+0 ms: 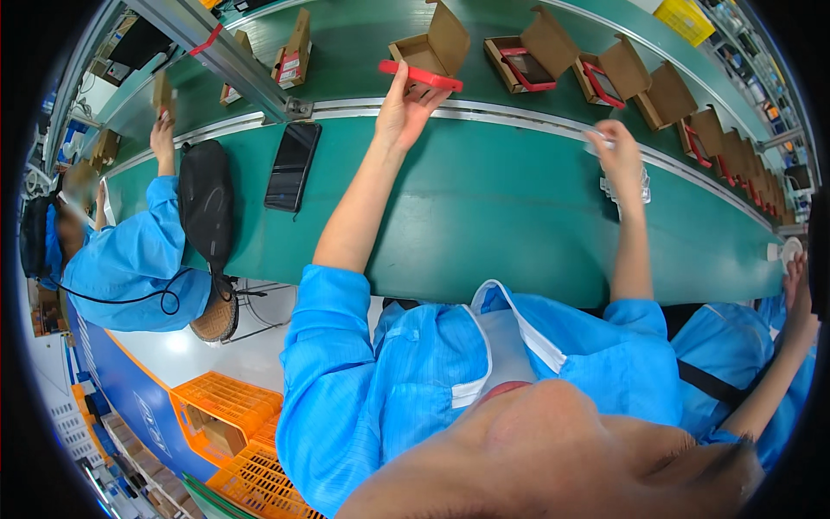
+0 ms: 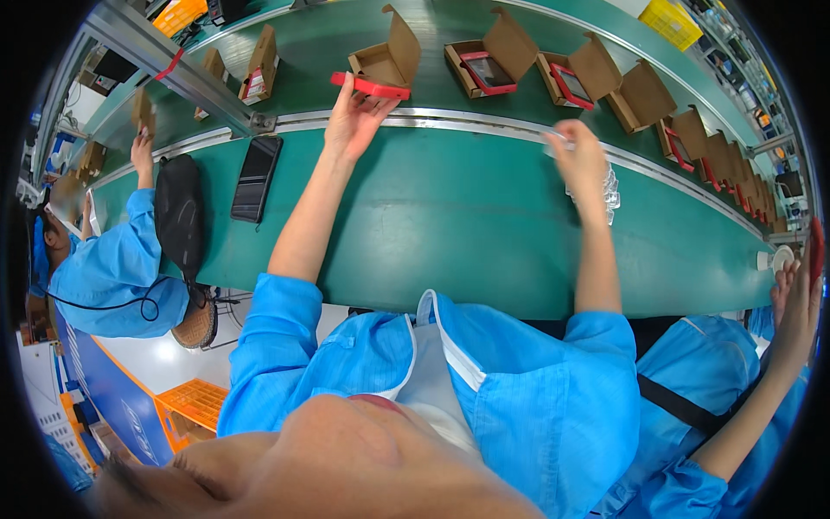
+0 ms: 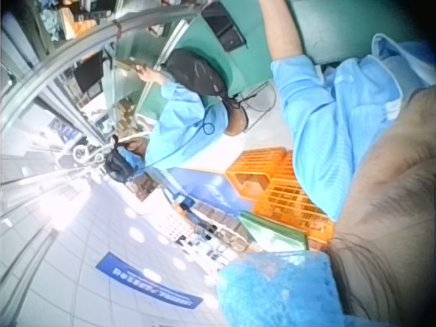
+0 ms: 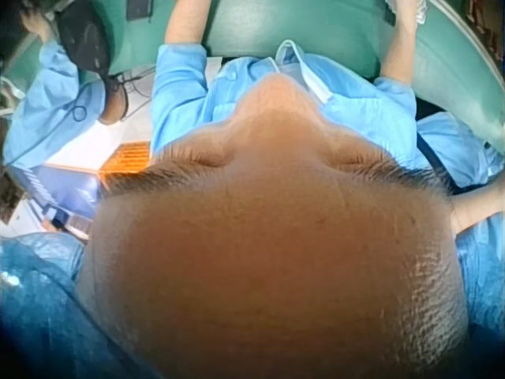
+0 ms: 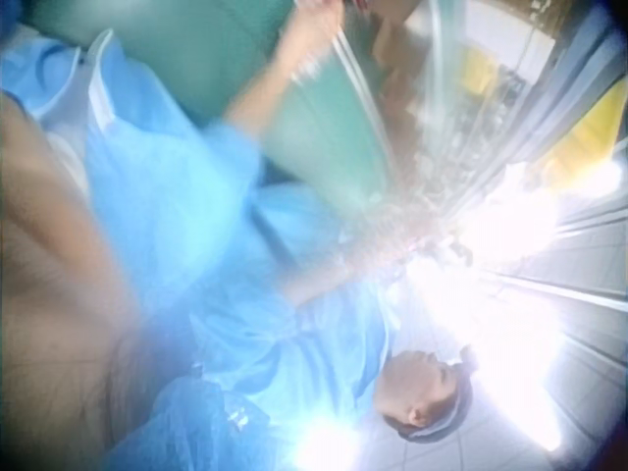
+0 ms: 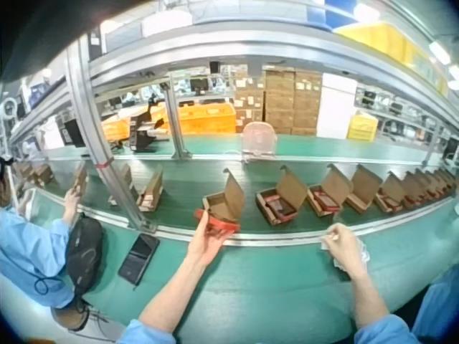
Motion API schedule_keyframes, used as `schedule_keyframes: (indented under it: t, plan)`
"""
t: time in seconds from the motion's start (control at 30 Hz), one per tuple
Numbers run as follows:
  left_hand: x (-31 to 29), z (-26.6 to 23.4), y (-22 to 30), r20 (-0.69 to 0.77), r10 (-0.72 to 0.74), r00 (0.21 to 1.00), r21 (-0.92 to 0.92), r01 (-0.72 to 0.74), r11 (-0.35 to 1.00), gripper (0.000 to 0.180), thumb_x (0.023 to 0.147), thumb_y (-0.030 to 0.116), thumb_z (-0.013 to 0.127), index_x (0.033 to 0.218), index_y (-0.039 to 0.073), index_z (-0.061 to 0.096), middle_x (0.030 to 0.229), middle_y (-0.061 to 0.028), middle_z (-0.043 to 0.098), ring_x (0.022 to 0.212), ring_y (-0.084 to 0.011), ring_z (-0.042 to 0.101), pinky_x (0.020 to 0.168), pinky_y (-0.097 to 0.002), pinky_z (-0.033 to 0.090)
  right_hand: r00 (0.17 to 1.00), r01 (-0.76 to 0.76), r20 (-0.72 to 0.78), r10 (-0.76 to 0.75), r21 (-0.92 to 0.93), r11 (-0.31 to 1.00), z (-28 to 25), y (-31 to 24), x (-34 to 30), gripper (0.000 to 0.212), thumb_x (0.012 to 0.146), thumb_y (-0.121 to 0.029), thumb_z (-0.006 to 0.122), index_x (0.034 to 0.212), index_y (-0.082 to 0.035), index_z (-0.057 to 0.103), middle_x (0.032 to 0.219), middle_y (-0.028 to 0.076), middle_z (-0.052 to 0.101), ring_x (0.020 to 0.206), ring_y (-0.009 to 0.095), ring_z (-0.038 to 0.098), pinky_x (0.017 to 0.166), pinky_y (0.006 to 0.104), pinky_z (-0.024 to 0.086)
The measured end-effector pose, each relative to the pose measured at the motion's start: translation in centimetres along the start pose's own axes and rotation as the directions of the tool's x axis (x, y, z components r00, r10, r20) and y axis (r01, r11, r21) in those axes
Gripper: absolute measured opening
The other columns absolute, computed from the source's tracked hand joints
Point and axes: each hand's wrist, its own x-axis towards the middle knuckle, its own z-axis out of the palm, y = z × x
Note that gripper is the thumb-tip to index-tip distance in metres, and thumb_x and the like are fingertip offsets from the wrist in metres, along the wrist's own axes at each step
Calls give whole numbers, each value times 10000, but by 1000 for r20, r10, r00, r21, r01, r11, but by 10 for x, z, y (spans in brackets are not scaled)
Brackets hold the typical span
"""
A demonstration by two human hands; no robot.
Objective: Packaging handheld electronic devices into cardboard boxes on an assembly line.
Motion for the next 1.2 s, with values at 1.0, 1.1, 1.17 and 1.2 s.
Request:
schedule_keyframes:
  t: [1.0,1.1,1.17,1.2]
  plan:
    - [-10,7,-52,76,-37,996,722,-29,691,366,912,248,592,1188,17,526,1070,-120,605,889,-183,601,756,-306,509,857,-470,375,354,850,237,101,18,66,335,894,-375,589,814,-54,538,627,16,517,445,72,408,420,224,306]
    - [-6,17,-63,135,-302,944,481,204,853,427,910,287,593,1243,43,485,1186,-132,567,1062,-209,561,932,-365,457,808,-551,564,167,826,-122,89,-5,31,275,922,-359,557,838,-99,528,605,-15,475,413,56,332,412,203,257]
    - [-3,23,-75,301,-388,871,216,334,917,449,898,280,608,1262,52,475,1268,-117,526,1162,-216,502,1038,-415,371,756,-618,654,31,729,-292,79,-26,6,248,946,-342,519,857,-112,543,590,-27,450,392,51,295,395,193,237]
    - [-3,25,-83,300,-385,873,215,332,919,449,898,280,608,1262,52,475,1268,-117,526,1162,-216,502,1038,-415,371,740,-641,673,-7,701,-313,78,-34,-4,245,957,-343,495,877,-117,548,588,-30,439,385,51,292,390,188,237]
